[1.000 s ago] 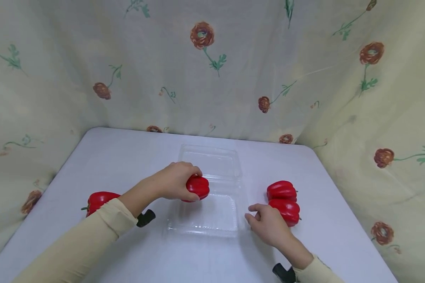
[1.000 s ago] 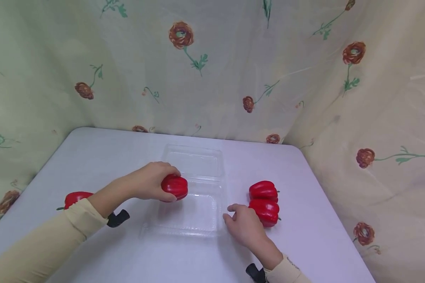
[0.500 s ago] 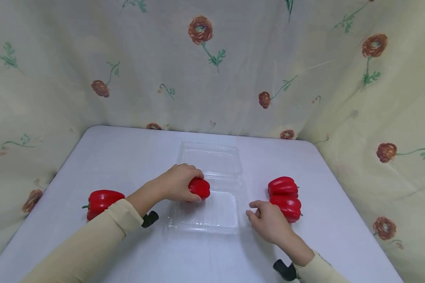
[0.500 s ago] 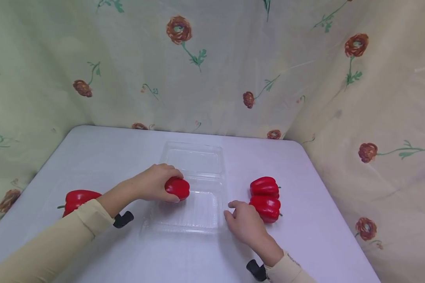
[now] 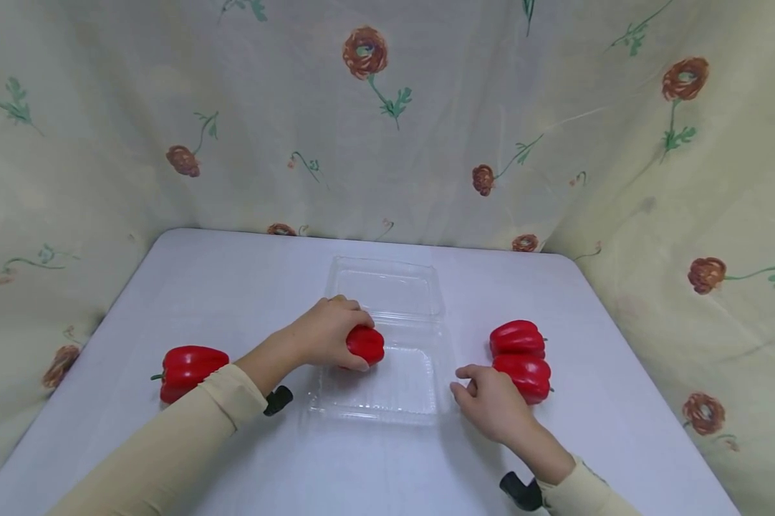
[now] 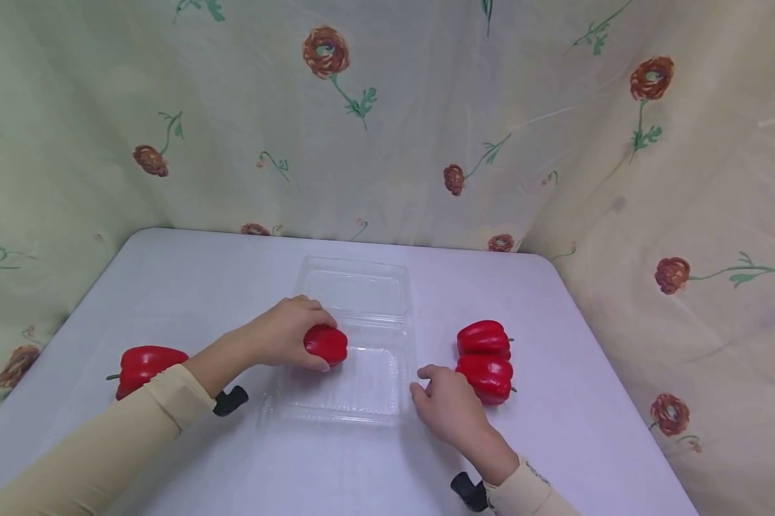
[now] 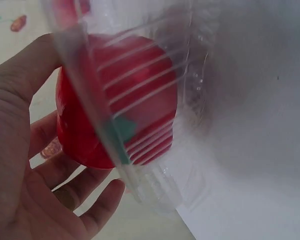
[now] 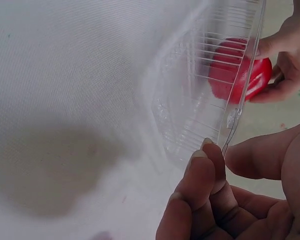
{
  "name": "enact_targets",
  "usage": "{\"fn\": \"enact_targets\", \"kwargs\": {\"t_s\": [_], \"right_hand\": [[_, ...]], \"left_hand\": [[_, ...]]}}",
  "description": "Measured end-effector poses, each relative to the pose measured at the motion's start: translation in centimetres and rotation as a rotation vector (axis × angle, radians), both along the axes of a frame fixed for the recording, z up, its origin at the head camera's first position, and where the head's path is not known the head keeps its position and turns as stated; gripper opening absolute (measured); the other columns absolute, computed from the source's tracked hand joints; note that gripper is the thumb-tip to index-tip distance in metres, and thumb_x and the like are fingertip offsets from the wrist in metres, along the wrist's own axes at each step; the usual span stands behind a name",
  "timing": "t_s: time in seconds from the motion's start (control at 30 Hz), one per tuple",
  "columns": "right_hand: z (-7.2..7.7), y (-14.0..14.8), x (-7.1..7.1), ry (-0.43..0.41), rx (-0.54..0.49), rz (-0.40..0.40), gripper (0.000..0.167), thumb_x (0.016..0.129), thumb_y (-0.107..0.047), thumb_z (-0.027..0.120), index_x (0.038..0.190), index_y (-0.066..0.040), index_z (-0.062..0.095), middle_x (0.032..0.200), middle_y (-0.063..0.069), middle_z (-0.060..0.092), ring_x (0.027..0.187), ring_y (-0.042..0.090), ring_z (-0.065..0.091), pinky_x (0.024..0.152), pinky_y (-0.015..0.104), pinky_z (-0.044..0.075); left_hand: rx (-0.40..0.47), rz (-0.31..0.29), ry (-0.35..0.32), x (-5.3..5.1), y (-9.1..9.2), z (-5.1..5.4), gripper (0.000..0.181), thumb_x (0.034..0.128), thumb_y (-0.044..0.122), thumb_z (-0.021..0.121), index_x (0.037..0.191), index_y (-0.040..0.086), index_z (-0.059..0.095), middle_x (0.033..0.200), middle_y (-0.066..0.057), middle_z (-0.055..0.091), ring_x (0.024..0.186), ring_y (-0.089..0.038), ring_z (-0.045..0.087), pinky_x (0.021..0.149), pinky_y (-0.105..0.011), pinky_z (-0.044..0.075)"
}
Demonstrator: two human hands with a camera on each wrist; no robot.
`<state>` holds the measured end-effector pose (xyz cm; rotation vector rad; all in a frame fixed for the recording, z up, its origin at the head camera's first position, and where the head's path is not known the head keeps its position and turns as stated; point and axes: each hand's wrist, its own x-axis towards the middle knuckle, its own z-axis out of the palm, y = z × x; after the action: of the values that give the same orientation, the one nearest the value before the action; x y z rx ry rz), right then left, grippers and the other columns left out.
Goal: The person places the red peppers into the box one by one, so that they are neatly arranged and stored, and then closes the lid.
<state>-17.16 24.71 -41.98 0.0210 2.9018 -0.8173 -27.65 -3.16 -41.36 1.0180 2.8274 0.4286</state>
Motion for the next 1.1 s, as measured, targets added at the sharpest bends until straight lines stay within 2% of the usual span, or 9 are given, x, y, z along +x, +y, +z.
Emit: {"fn": "enact_targets", "kwargs": {"t_s": [0.2,0.43,0.73,0.83,0.97,1.1], "right_hand": [[0.1,0.0,0.0,0.0,-0.001,0.002,0.047,0.082,-0.02,0.078,0.123,0.001,0.065,0.063,0.0,0.056,0.054,0.017,0.052,0.055,0.027,0.052],[0.4,0.0,0.0,0.001,-0.001,-0.004,0.048,0.081,-0.019,0.079,0.122,0.0,0.065,0.064,0.0,0.057,0.055,0.018,0.053,0.055,0.027,0.052],[0.3,0.0,0.0,-0.015,-0.02,-0.011,0.047,0.082,-0.021,0.079,0.122,-0.001,0.065,0.066,0.0,0.058,0.057,0.018,0.054,0.056,0.027,0.052],[0.3,0.1,0.1,-0.022,-0.038,-0.02,0.047,0.082,-0.021,0.079,0.122,-0.001,0.065,0.067,0.001,0.058,0.057,0.018,0.055,0.055,0.028,0.052],[0.3,0.2,0.0,-0.033,-0.055,-0.026,0.047,0.083,-0.022,0.078,0.123,-0.002,0.065,0.067,0.001,0.059,0.058,0.019,0.055,0.055,0.028,0.052],[0.3,0.3,-0.1,-0.043,-0.067,-0.027,0.048,0.083,-0.023,0.079,0.123,-0.002,0.065,0.068,0.002,0.06,0.058,0.018,0.057,0.055,0.028,0.053]], "left_hand": [[0.004,0.02,-0.001,0.1,0.1,-0.3,0.067,0.0704,0.048,0.085,0.128,0.022,0.065,0.12,0.0,0.056,0.112,-0.017,0.05,0.082,-0.032,0.054],[-0.003,0.046,0.036,-0.1,0.0,-0.4,0.068,0.0708,0.053,0.084,0.13,0.023,0.067,0.115,0.0,0.056,0.107,-0.015,0.05,0.077,-0.029,0.053],[0.006,0.062,0.021,-0.1,-0.5,-0.9,0.072,0.0698,0.055,0.084,0.132,0.023,0.065,0.117,-0.002,0.058,0.107,-0.017,0.051,0.075,-0.028,0.054],[0.013,0.07,0.018,-0.1,-0.5,-0.8,0.073,0.0687,0.053,0.086,0.133,0.024,0.065,0.117,-0.002,0.058,0.108,-0.017,0.05,0.075,-0.028,0.055],[0.03,0.096,-0.021,0.0,-0.8,-0.4,0.078,0.0673,0.049,0.088,0.136,0.022,0.062,0.119,-0.003,0.057,0.11,-0.018,0.051,0.075,-0.03,0.056],[0.057,0.121,-0.045,0.1,-1.9,0.4,0.083,0.0698,0.051,0.086,0.141,0.019,0.057,0.124,-0.005,0.057,0.112,-0.02,0.051,0.077,-0.033,0.058]]}}
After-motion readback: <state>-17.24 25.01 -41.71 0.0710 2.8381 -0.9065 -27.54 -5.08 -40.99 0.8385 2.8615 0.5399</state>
